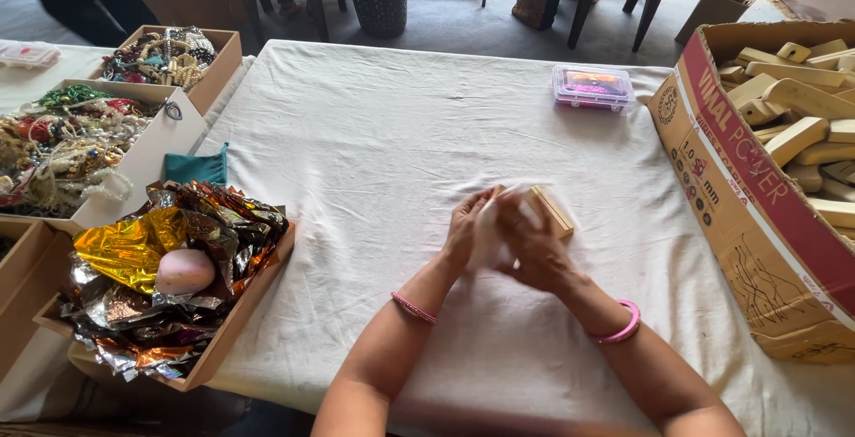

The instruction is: The person wraps a pink object in foil, places it into a plastic container, and then wipes the surfaces of a wooden block with a cloth.

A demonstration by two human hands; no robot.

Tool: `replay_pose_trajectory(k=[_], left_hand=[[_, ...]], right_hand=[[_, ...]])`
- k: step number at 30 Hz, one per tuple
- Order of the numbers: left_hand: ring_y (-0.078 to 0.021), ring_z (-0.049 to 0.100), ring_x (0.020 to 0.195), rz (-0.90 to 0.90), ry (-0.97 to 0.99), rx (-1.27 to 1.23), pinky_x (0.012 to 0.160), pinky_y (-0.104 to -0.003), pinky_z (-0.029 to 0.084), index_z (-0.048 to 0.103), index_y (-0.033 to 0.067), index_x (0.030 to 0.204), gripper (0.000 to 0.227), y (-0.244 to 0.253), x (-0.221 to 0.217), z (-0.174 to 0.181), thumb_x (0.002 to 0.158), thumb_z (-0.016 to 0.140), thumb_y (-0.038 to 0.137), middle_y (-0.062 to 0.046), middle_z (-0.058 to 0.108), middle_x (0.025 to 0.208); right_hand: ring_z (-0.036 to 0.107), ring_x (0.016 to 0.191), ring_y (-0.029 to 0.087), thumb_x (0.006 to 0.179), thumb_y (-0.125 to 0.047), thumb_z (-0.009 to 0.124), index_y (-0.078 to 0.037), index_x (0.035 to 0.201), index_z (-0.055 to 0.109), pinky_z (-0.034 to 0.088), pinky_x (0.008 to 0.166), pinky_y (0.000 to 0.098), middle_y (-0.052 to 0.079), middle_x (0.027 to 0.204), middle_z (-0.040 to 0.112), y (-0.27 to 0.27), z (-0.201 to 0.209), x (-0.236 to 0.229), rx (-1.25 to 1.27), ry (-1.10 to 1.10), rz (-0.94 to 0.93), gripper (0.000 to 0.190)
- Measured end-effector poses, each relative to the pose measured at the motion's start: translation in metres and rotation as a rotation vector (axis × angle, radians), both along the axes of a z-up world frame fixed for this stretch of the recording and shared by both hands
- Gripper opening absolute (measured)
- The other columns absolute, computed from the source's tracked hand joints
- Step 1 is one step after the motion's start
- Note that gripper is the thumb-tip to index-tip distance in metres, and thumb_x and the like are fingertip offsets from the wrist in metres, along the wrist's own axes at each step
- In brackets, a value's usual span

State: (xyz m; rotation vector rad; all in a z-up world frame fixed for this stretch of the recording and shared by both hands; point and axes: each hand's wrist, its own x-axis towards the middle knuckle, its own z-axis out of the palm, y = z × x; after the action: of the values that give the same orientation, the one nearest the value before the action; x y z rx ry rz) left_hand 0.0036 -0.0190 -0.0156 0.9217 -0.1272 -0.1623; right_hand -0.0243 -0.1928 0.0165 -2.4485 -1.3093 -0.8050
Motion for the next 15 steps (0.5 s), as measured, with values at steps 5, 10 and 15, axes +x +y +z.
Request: replay_pose_trajectory(k=[5, 10, 15], left_hand=[[-0.0225, 0.071, 0.104, -0.079, -0.064, -0.198, 0.077, -0.033, 0.067, 0.063, 0.0087, 0.131, 0.039, 0.0, 0.023, -0.034, 0.097, 0.062, 0.028, -0.011, 0.069, 0.121], [-0.0202, 0.072, 0.104, -0.046, -0.015, -0.115, 0.083, -0.031, 0.067, 0.064, 0.0041, 0.134, 0.037, -0.003, 0.022, -0.028, 0.105, 0.061, 0.028, -0.014, 0.07, 0.122], [-0.0179, 0.072, 0.106, -0.072, -0.111, -0.136, 0.091, -0.031, 0.064, 0.065, 0.0044, 0.133, 0.036, 0.0, 0.035, -0.039, 0.105, 0.061, 0.026, -0.012, 0.071, 0.123]], right_hand=[[0.011, 0.16, 0.02, 0.092, -0.066, 0.063, -0.002, 0.155, 0.042, -0.008, 0.129, 0.0524, 0.012, 0.169, 0.028, -0.005, -0.01, 0.009, -0.094, -0.08, -0.016, 0.092], [0.008, 0.157, 0.023, 0.088, -0.066, 0.062, 0.003, 0.152, 0.047, -0.008, 0.128, 0.0533, 0.01, 0.166, 0.027, -0.007, -0.006, 0.007, -0.115, 0.043, -0.239, 0.095], [0.006, 0.16, 0.021, 0.092, -0.066, 0.06, -0.001, 0.151, 0.047, -0.009, 0.128, 0.0525, 0.012, 0.172, 0.017, -0.007, -0.009, 0.012, -0.117, -0.1, -0.027, 0.089]])
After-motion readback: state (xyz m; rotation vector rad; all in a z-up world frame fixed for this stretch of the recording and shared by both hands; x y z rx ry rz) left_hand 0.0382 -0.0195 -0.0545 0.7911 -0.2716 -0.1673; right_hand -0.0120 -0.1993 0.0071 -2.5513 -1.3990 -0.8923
